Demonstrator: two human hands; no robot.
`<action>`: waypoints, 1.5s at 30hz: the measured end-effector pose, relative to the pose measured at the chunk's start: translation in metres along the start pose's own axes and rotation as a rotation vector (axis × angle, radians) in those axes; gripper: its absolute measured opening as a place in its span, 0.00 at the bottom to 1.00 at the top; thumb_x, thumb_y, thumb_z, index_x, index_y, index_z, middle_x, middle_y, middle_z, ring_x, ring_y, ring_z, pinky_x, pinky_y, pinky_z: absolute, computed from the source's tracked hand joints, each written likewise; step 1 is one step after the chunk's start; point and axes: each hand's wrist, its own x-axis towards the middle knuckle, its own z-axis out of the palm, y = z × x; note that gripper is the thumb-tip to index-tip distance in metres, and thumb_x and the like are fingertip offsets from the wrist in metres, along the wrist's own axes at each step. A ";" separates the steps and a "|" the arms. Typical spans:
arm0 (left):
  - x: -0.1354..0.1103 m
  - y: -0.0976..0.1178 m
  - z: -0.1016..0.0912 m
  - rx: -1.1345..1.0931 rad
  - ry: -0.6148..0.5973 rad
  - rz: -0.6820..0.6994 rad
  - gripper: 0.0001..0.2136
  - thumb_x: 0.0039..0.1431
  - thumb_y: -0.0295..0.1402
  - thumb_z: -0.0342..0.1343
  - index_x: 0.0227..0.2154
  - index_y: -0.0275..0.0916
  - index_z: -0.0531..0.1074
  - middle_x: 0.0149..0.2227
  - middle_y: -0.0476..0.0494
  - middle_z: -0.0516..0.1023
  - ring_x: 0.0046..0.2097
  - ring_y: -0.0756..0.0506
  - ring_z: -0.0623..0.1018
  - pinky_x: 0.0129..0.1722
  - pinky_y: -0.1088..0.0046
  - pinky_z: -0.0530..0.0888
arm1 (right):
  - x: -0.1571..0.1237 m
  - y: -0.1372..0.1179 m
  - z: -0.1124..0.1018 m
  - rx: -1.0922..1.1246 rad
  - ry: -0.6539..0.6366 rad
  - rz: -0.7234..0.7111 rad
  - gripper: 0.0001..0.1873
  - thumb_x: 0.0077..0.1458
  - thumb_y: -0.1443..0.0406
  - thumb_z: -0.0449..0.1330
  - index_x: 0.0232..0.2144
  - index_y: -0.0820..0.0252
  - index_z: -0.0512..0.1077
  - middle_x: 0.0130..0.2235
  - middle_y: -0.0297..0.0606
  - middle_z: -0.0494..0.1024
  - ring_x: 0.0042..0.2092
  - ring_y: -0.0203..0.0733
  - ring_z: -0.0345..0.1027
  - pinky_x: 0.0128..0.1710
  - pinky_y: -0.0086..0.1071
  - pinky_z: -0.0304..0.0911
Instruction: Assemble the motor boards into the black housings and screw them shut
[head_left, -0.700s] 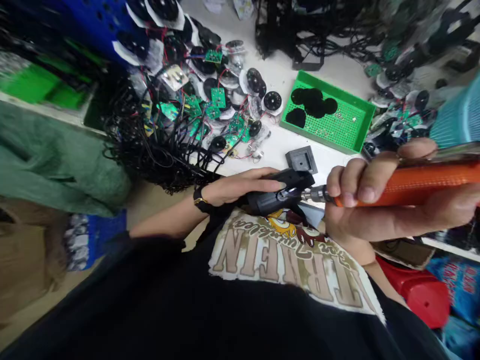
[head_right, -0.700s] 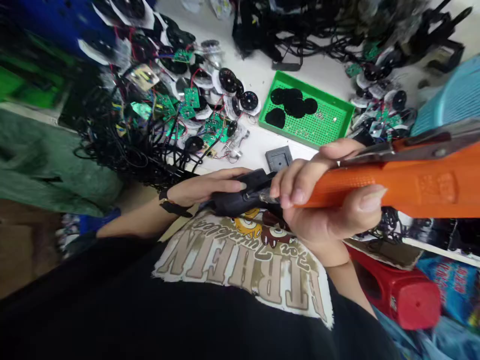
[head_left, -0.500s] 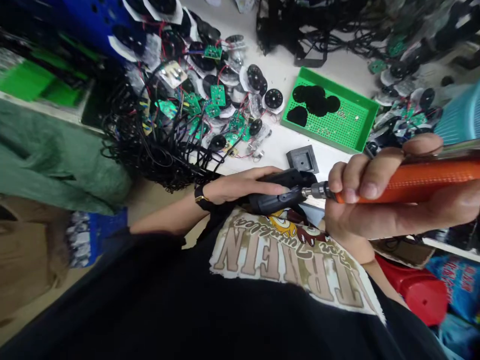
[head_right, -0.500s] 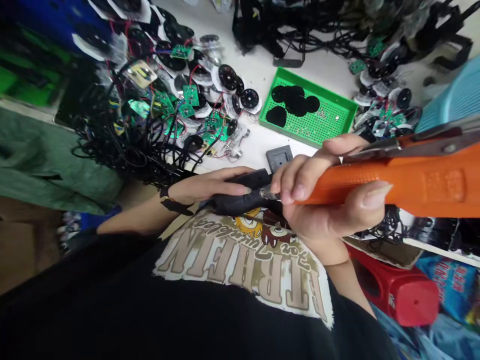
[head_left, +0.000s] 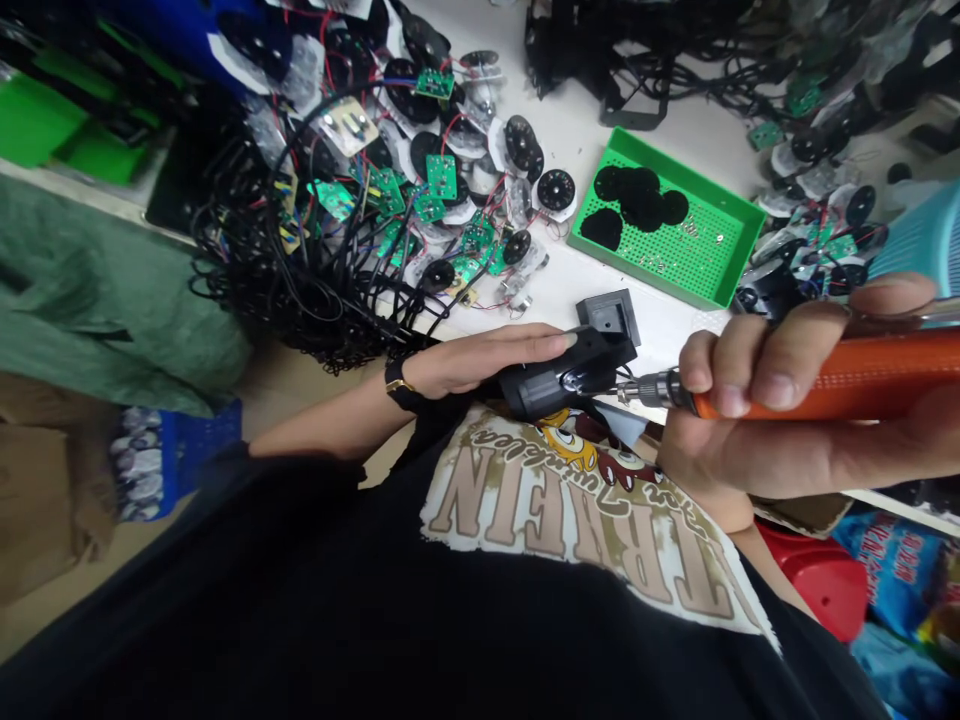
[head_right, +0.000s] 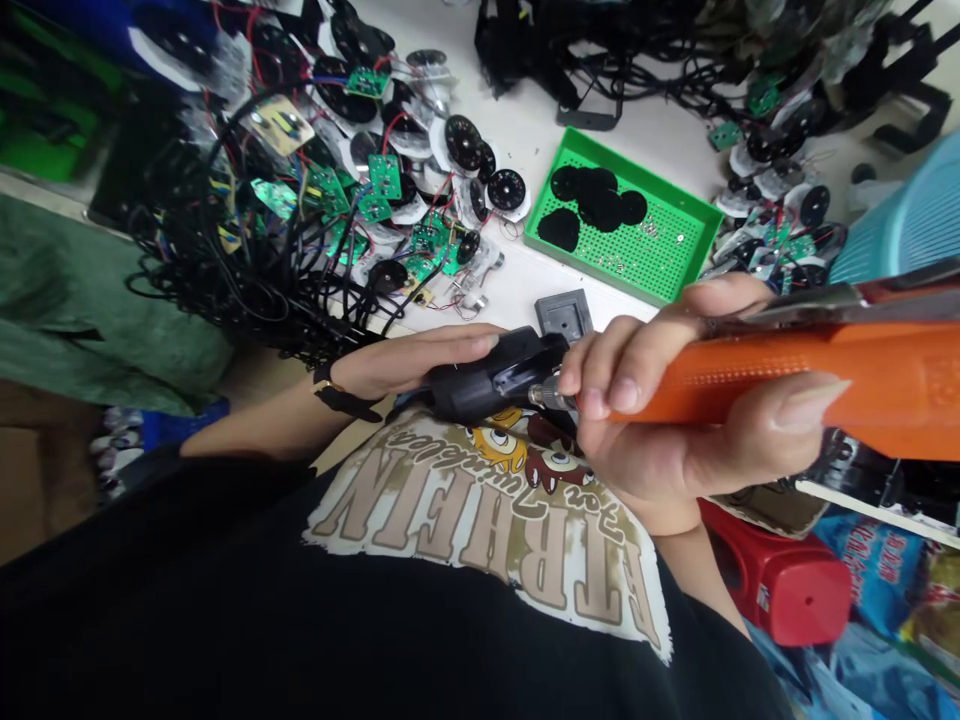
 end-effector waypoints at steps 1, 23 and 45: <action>-0.001 0.001 0.000 0.015 0.017 0.001 0.26 0.60 0.56 0.63 0.50 0.41 0.79 0.54 0.41 0.81 0.54 0.40 0.79 0.54 0.65 0.74 | -0.002 -0.001 0.001 -0.002 0.019 -0.013 0.15 0.62 0.48 0.67 0.41 0.48 0.77 0.21 0.24 0.56 0.21 0.35 0.61 0.27 0.30 0.71; 0.003 0.013 -0.002 0.403 0.076 0.047 0.31 0.62 0.52 0.61 0.62 0.40 0.69 0.61 0.39 0.75 0.61 0.37 0.74 0.62 0.60 0.70 | -0.003 0.025 0.001 0.009 0.104 -0.232 0.16 0.63 0.49 0.65 0.42 0.53 0.79 0.20 0.26 0.58 0.18 0.34 0.58 0.21 0.30 0.69; 0.003 0.003 0.005 0.213 0.128 0.014 0.27 0.60 0.50 0.64 0.58 0.40 0.74 0.58 0.39 0.78 0.57 0.39 0.77 0.57 0.64 0.73 | -0.008 0.022 0.007 -0.148 0.131 -0.338 0.21 0.67 0.41 0.56 0.35 0.48 0.71 0.20 0.25 0.54 0.17 0.33 0.55 0.21 0.30 0.67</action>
